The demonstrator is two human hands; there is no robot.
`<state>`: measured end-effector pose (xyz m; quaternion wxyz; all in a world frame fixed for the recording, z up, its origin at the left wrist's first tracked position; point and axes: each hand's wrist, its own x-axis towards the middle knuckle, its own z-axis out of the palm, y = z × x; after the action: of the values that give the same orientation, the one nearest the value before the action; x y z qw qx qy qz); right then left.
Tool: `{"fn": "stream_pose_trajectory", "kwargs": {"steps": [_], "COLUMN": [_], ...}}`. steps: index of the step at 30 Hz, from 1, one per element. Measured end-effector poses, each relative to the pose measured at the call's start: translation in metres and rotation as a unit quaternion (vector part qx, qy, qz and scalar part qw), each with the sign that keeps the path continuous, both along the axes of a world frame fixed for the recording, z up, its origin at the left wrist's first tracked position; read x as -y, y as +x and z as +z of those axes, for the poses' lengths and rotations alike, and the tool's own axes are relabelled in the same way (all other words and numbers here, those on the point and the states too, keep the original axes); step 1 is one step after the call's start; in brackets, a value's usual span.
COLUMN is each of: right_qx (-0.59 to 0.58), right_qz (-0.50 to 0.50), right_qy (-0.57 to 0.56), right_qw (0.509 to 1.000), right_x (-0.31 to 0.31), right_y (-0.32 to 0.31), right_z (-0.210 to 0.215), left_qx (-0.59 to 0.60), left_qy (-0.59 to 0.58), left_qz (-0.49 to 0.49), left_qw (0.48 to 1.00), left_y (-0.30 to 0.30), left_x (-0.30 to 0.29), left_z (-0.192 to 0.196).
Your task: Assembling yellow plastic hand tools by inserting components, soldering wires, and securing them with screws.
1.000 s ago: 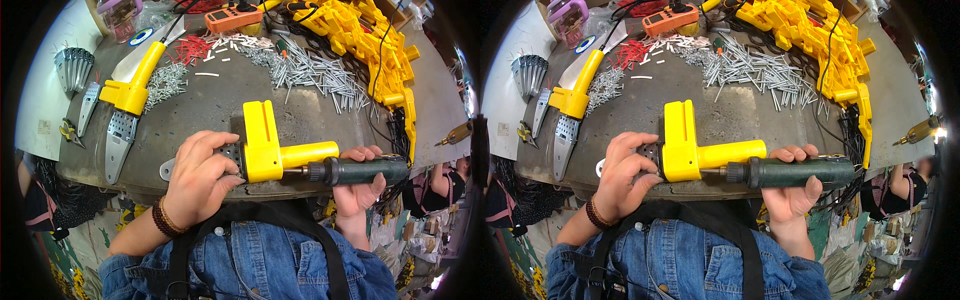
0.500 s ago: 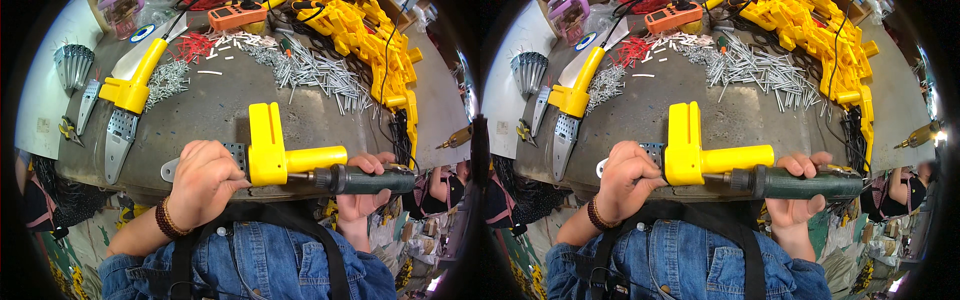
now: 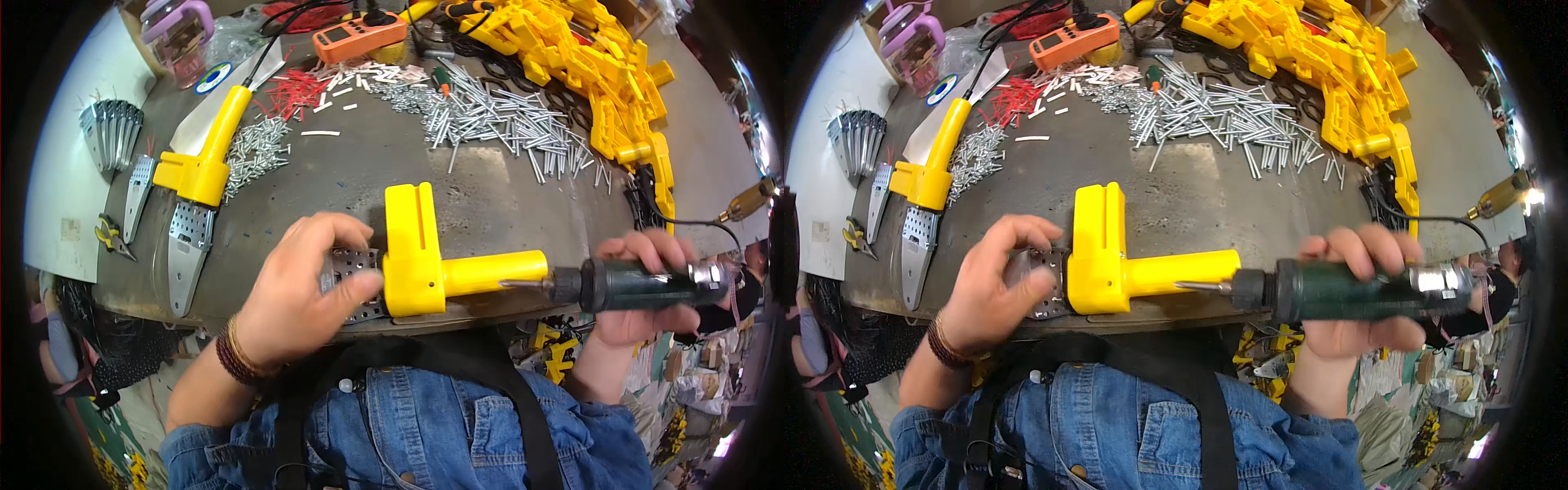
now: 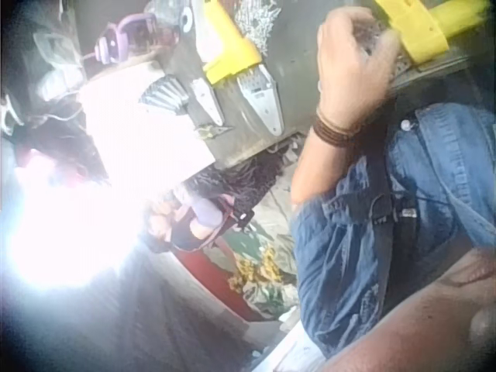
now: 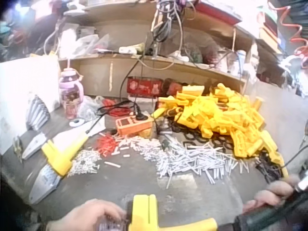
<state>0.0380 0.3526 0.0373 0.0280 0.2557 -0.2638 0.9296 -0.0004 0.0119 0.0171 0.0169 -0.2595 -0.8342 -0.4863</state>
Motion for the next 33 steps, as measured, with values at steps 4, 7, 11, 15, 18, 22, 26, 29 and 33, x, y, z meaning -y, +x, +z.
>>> {"fn": "stream_pose_trajectory", "kwargs": {"steps": [4,7,11,15,18,22,26,29,33], "right_qx": [0.031,0.021,0.036,0.053,0.066,0.08,0.069,0.077,0.085], "right_qz": [0.055,0.0,0.004,0.031,0.02,0.008,0.028,0.017,0.016], "right_qy": [-0.027,-0.028,0.003,0.001,-0.001,-0.024,-0.033,-0.01,-0.022], "right_qw": [0.998,0.999,0.999,0.998,0.998,0.996,0.997,0.997,0.996], "right_x": [0.003,0.008,0.013,0.011,0.012,0.019,0.019,0.018,0.016], "right_y": [-0.017,-0.027,-0.029,-0.03,-0.031,-0.031,-0.037,-0.039,-0.045], "right_z": [-0.004,-0.015,-0.011,-0.019,-0.018,-0.021,-0.026,-0.028,-0.036], "left_qx": [0.169,0.275,0.277,0.264,0.282,0.291,0.259,0.096,-0.177], "left_qy": [0.024,0.039,0.08,0.051,0.065,0.056,0.02,-0.136,-0.227], "left_qz": [-0.058,-0.083,-0.087,-0.083,-0.089,-0.087,-0.08,-0.026,0.058], "left_qw": [0.984,0.957,0.954,0.96,0.953,0.951,0.962,0.986,0.956], "left_y": [-0.03,-0.036,-0.034,-0.035,-0.038,-0.036,-0.036,-0.054,-0.127], "left_x": [-0.005,-0.008,-0.007,-0.006,-0.007,-0.008,-0.005,-0.014,-0.035], "left_z": [-0.007,-0.008,-0.013,-0.01,-0.009,-0.004,-0.001,0.018,-0.002]}}
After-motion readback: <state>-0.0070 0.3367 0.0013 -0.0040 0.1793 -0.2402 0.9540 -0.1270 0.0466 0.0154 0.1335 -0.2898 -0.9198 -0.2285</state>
